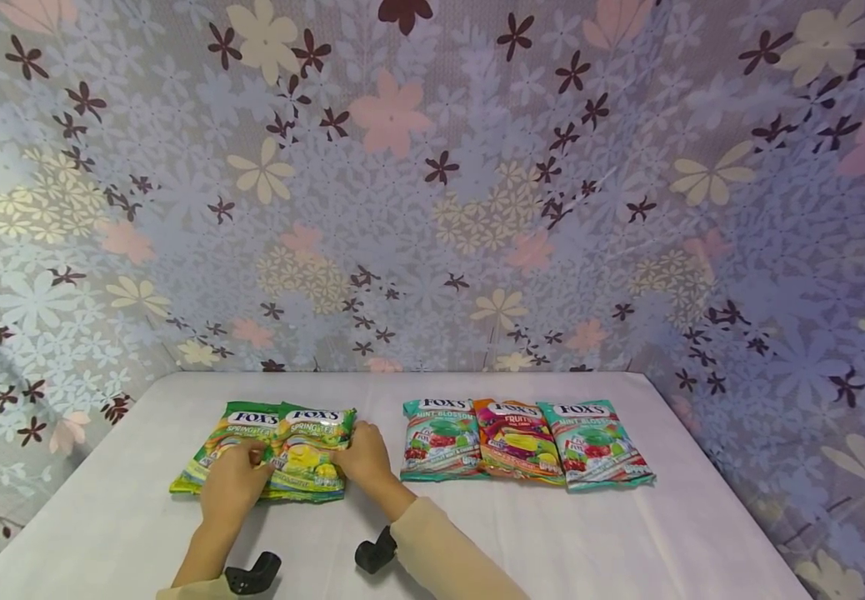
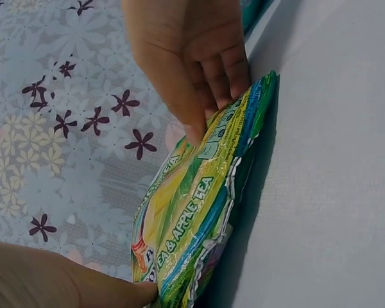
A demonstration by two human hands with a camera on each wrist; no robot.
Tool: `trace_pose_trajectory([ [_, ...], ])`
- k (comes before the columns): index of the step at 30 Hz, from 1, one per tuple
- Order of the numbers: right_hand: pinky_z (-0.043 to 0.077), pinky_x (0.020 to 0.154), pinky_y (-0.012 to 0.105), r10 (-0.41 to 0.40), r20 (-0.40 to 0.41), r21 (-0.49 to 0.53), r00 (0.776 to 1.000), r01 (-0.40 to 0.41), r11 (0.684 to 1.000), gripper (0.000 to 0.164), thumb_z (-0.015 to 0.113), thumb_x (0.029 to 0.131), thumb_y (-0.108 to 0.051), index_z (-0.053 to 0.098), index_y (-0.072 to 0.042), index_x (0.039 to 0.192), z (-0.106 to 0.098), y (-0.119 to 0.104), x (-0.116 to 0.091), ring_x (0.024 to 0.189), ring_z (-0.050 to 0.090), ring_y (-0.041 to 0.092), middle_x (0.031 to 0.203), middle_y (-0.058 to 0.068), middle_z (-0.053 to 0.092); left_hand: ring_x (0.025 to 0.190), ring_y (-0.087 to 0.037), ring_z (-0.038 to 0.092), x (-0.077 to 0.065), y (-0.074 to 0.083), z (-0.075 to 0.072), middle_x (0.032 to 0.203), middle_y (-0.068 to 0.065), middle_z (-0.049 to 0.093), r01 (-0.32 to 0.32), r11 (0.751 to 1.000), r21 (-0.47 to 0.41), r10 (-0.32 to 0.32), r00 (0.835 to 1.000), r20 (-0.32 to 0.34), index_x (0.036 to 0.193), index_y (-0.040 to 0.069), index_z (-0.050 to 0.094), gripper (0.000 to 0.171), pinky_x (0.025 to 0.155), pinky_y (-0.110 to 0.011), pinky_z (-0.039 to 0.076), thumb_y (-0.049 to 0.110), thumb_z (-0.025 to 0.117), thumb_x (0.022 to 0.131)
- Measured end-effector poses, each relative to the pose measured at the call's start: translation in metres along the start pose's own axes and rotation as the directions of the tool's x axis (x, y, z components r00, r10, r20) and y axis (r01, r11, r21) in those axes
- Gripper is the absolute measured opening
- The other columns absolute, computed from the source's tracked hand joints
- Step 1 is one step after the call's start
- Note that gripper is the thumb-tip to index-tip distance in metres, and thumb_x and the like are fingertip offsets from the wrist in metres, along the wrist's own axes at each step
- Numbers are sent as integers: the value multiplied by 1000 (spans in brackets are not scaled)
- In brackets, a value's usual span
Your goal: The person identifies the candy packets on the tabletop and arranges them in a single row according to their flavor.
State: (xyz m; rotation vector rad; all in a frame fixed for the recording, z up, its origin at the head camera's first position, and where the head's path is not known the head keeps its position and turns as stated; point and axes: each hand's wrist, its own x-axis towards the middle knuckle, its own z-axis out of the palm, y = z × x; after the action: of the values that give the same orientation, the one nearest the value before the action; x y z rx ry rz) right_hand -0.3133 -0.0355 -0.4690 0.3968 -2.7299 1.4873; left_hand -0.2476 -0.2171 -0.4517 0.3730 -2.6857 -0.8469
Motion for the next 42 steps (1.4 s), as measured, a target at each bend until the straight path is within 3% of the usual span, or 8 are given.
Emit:
trace_pose_trajectory([
  [4,49,72,39,-8,-18,4,1000,8,1000,58,76,78,-8,52,17,123,-6,-3,-3,84,54,24,96,16,57,86,-36,64,-1,2,0,98,-20,67,-9,1000,-8,9,1000,-21,114,-4,65,35,62,-48,50,4,69,81],
  [9,52,64,35,-3,-14,93,1000,4,996,56,73,81,-7,50,14,128,-24,-5,-6,74,62,24,102,19,57,97,-43,58,-4,13,1,108,-27,59,-73,996,-55,68,994,-87,122,-4,60,44,70,-54,49,-3,67,78],
  [13,56,63,37,38,17,215,999,-41,976,51,67,88,-6,47,12,131,-55,-1,-9,80,65,33,112,25,54,104,-43,55,-9,32,7,116,-30,54,-150,977,-150,134,985,-109,125,-5,58,46,80,-54,47,-4,68,80],
  [17,56,66,39,101,7,239,995,-100,966,47,63,92,-7,47,13,131,-95,12,-12,88,64,36,111,24,55,93,-33,60,-15,55,16,111,-23,57,-210,940,-268,201,978,-63,124,-4,58,45,73,-45,52,-4,71,81],
  [23,56,68,38,166,-13,172,986,-161,972,46,59,94,-9,47,15,131,-143,34,-19,90,65,35,115,26,57,83,-26,64,-16,88,33,103,-19,62,-220,885,-411,260,965,42,122,-6,60,42,66,-36,53,-4,71,81],
  [30,55,66,38,189,19,40,982,-189,981,46,59,95,-14,48,14,130,-167,53,-26,82,67,30,112,26,60,79,-26,64,-9,117,64,96,-17,64,-213,900,-381,301,935,186,118,-5,61,39,63,-36,51,7,73,83],
  [40,56,65,37,222,43,-97,974,-217,971,42,61,95,-15,55,19,119,-178,58,-26,80,67,28,101,24,63,76,-25,62,-2,126,99,88,-15,65,-129,915,-382,257,917,305,113,-13,60,35,63,-37,52,9,66,86],
  [42,55,61,34,214,41,-146,976,-206,968,35,62,95,-16,62,17,106,-178,57,-24,74,67,26,90,20,64,77,-26,62,-2,127,102,90,-16,65,-120,915,-384,253,914,317,114,-14,58,36,65,-37,52,9,65,87],
])
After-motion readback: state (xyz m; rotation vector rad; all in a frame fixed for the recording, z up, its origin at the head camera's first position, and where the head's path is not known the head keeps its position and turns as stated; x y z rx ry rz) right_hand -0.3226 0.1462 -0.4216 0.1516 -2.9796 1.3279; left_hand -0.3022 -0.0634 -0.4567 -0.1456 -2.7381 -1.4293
